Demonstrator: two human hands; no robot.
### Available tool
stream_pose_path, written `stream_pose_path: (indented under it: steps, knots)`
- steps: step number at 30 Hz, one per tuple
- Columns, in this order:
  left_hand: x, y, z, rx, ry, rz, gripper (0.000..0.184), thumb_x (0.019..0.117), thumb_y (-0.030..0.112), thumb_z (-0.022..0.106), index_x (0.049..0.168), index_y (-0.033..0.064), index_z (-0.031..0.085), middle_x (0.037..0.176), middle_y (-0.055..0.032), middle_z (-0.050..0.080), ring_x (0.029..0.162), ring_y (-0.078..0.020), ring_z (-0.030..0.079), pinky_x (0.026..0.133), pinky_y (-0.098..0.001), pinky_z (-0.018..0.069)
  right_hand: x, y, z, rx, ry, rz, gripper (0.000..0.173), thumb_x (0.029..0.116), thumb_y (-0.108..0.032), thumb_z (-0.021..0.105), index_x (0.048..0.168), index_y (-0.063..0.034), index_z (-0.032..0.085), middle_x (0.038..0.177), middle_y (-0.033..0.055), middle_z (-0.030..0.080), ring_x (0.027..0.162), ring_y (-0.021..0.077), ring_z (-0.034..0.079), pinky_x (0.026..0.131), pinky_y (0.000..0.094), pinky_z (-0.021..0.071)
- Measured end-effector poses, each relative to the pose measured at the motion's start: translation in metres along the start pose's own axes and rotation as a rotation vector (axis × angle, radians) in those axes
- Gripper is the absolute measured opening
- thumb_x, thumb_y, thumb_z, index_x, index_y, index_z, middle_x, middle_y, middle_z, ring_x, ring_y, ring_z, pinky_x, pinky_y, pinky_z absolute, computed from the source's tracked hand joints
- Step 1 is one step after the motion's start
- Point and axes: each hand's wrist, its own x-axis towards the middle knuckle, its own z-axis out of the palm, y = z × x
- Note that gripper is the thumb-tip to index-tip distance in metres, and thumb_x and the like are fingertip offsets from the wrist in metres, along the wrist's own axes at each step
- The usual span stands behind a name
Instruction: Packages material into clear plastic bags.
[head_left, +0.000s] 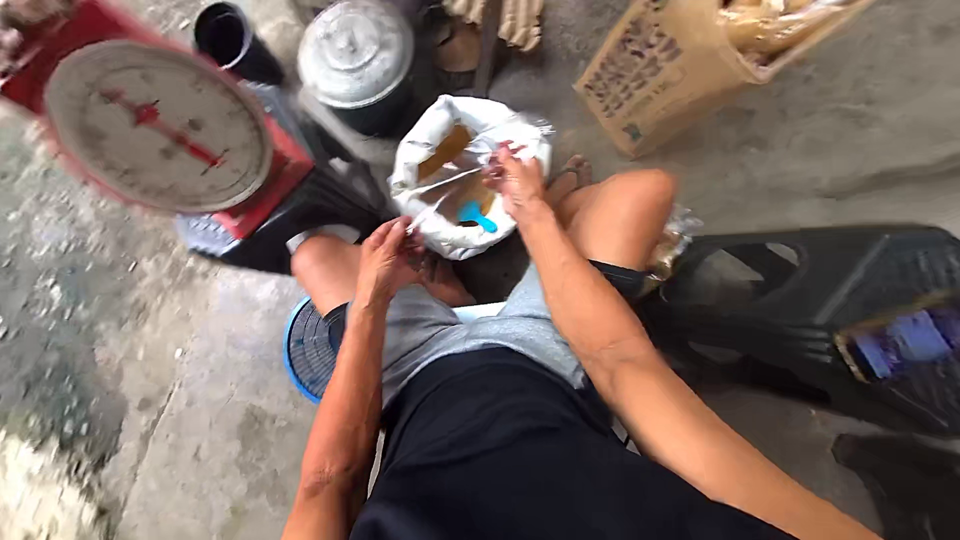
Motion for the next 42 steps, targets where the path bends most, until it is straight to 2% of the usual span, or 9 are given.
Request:
stream_pose_path:
  steps: [4,9,14,17,22,25,28,32,42]
  knots:
    - [0.009,-0.001,-0.008,0.187,0.159,0.076,0.026,0.1065,0.019,0.057,0.123,-0.0001,0.06,0.093,-0.0079,0.072,0.076,-0.0183,0.072,0.073,-0.0375,0.0636,0.002,0.006,0.004,0.057,0.039,0.044,0.033,0.1087,-0.013,0.049,0.137,0.0039,0.051,0.098,0.0156,0.07,0.069,0.0179,0.067,0.06,0.0332,0.0591]
    - [0.02,0.001,-0.013,0.179,0.283,0.124,0.014,0.1086,0.022,0.053,0.103,0.0097,0.056,0.075,0.0026,0.063,0.061,-0.0109,0.065,0.062,-0.0309,0.0617,0.012,0.017,-0.004,0.051,0.023,0.062,0.029,0.1088,-0.013,0.048,0.129,0.0059,0.059,0.103,0.0176,0.071,0.071,0.017,0.067,0.064,0.0319,0.0578]
    - [0.021,0.013,-0.018,0.006,0.114,0.182,0.021,0.112,0.014,0.038,0.109,0.0088,0.059,0.084,0.0004,0.07,0.072,-0.013,0.07,0.07,-0.0321,0.063,0.011,0.02,-0.011,0.055,0.058,0.203,0.033,0.108,-0.012,0.049,0.138,0.0024,0.053,0.109,0.0193,0.07,0.072,0.0199,0.069,0.064,0.0338,0.0594]
    - [0.024,0.031,-0.019,0.048,0.166,0.224,0.015,0.1108,0.014,0.044,0.115,0.0087,0.057,0.085,0.001,0.069,0.07,-0.0131,0.07,0.067,-0.0321,0.0636,0.011,0.025,-0.018,0.024,0.066,0.361,0.057,0.1034,-0.022,0.064,0.149,-0.0012,0.038,0.114,0.0231,0.066,0.077,0.023,0.07,0.066,0.0336,0.06]
    - [0.035,0.058,-0.01,0.344,0.404,0.416,0.011,0.1034,0.018,0.062,0.104,0.0068,0.061,0.076,0.0035,0.061,0.056,-0.0068,0.059,0.055,-0.0248,0.056,-0.003,0.006,-0.02,-0.519,0.125,0.239,0.082,0.0914,-0.03,0.077,0.154,0.001,0.035,0.138,0.0309,0.055,0.119,0.0404,0.063,0.095,0.0562,0.0557]
    - [0.04,0.056,0.017,0.468,0.337,0.549,0.014,0.098,0.014,0.068,0.096,0.0008,0.062,0.074,0.0023,0.06,0.057,-0.0045,0.058,0.057,-0.024,0.055,-0.015,-0.004,-0.015,-0.695,0.054,-0.13,0.055,0.0956,-0.023,0.071,0.142,0.0016,0.055,0.127,0.0265,0.064,0.116,0.0376,0.065,0.1,0.0532,0.055]
    - [0.059,0.018,0.043,0.627,0.14,0.609,0.022,0.0953,0.014,0.072,0.101,-0.0066,0.067,0.084,-0.005,0.068,0.072,-0.0061,0.065,0.071,-0.0268,0.0579,-0.031,-0.014,-0.004,-0.599,-0.321,-0.329,0.028,0.0985,-0.018,0.071,0.115,0.0047,0.071,0.1,0.0186,0.074,0.093,0.0259,0.073,0.091,0.0449,0.0586]
    - [0.075,-0.032,0.076,0.725,0.054,0.485,0.021,0.0923,0.01,0.073,0.105,-0.0061,0.068,0.087,-0.0093,0.068,0.071,-0.0097,0.064,0.068,-0.0303,0.057,-0.032,-0.008,-0.008,-0.601,-0.579,-0.26,0.026,0.0972,-0.016,0.072,0.111,0.0063,0.07,0.1,0.0188,0.072,0.095,0.0248,0.07,0.091,0.0431,0.0556]
    - [0.07,-0.031,0.091,0.835,0.053,0.463,0.018,0.0913,0.009,0.073,0.102,-0.0051,0.068,0.082,-0.0087,0.067,0.07,-0.01,0.064,0.068,-0.0307,0.0569,-0.022,0.006,-0.012,-0.662,-0.469,-0.042,0.034,0.1001,-0.027,0.07,0.112,0.0048,0.07,0.103,0.0216,0.071,0.093,0.0306,0.069,0.086,0.0498,0.056]
